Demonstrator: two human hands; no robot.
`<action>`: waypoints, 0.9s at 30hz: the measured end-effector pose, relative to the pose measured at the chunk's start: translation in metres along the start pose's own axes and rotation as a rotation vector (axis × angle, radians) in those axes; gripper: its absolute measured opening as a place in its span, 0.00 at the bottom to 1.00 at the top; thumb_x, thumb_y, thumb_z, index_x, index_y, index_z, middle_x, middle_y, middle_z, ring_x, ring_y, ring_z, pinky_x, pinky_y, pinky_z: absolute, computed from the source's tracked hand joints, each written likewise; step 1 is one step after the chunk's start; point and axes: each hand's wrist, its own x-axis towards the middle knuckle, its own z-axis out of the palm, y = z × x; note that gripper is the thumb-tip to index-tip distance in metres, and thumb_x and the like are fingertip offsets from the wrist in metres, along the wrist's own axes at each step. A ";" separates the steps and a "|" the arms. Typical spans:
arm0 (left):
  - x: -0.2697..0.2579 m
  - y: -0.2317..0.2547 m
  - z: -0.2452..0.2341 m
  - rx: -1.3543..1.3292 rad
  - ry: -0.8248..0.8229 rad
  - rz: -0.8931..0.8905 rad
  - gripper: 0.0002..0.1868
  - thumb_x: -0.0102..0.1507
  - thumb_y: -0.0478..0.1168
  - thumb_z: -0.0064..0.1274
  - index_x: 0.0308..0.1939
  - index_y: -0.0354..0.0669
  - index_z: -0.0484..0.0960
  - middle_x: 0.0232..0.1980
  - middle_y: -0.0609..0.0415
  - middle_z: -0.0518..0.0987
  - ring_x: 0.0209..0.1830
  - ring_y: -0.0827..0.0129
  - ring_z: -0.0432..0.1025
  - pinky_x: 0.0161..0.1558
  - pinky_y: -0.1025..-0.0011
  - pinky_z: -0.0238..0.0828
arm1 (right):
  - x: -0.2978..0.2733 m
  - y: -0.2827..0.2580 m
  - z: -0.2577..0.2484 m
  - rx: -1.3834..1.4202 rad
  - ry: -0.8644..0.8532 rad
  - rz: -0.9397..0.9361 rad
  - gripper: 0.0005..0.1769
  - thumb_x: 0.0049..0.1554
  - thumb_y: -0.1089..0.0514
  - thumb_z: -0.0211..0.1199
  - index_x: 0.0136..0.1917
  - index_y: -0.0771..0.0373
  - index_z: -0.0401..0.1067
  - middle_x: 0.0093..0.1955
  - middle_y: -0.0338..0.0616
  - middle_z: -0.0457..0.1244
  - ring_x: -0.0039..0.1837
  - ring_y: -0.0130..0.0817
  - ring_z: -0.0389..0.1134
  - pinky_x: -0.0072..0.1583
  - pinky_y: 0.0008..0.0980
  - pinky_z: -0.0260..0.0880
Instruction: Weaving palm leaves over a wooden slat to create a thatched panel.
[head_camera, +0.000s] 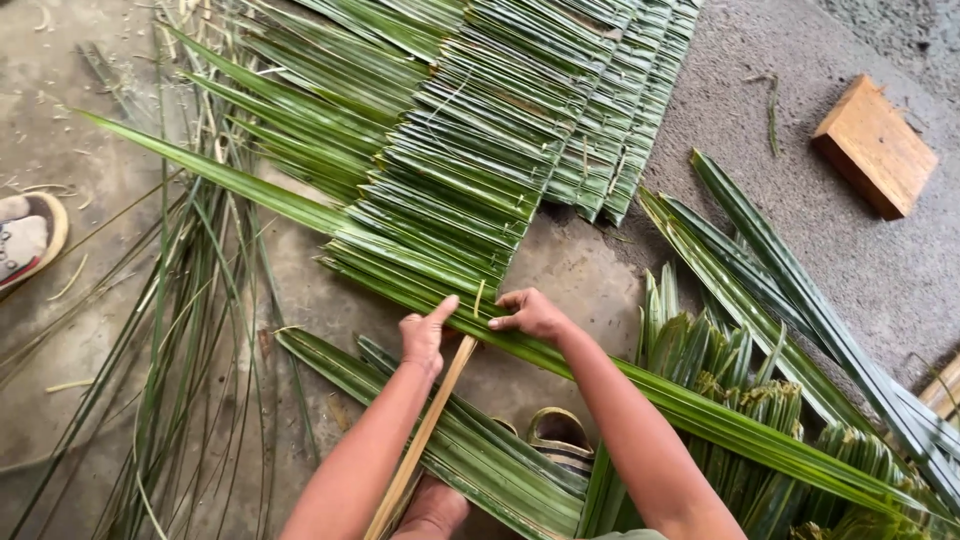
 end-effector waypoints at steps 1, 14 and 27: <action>-0.015 0.009 0.004 0.008 -0.037 -0.046 0.33 0.43 0.47 0.84 0.31 0.41 0.70 0.32 0.51 0.67 0.35 0.65 0.63 0.37 0.62 0.62 | -0.003 -0.003 0.001 -0.015 0.010 0.012 0.18 0.42 0.48 0.82 0.47 0.46 0.84 0.36 0.33 0.72 0.40 0.24 0.72 0.45 0.25 0.70; -0.044 0.036 0.009 0.061 -0.080 -0.047 0.29 0.43 0.45 0.83 0.26 0.43 0.72 0.26 0.56 0.69 0.28 0.71 0.64 0.31 0.72 0.57 | -0.015 -0.016 0.004 0.082 0.044 0.048 0.18 0.41 0.52 0.82 0.47 0.50 0.84 0.34 0.35 0.72 0.38 0.24 0.71 0.43 0.21 0.69; -0.031 0.020 0.008 0.040 -0.150 -0.037 0.23 0.42 0.40 0.83 0.27 0.36 0.81 0.27 0.49 0.79 0.27 0.67 0.71 0.34 0.71 0.64 | 0.001 0.000 0.005 -0.021 0.089 0.068 0.15 0.40 0.49 0.82 0.42 0.48 0.84 0.31 0.36 0.71 0.36 0.27 0.71 0.41 0.23 0.68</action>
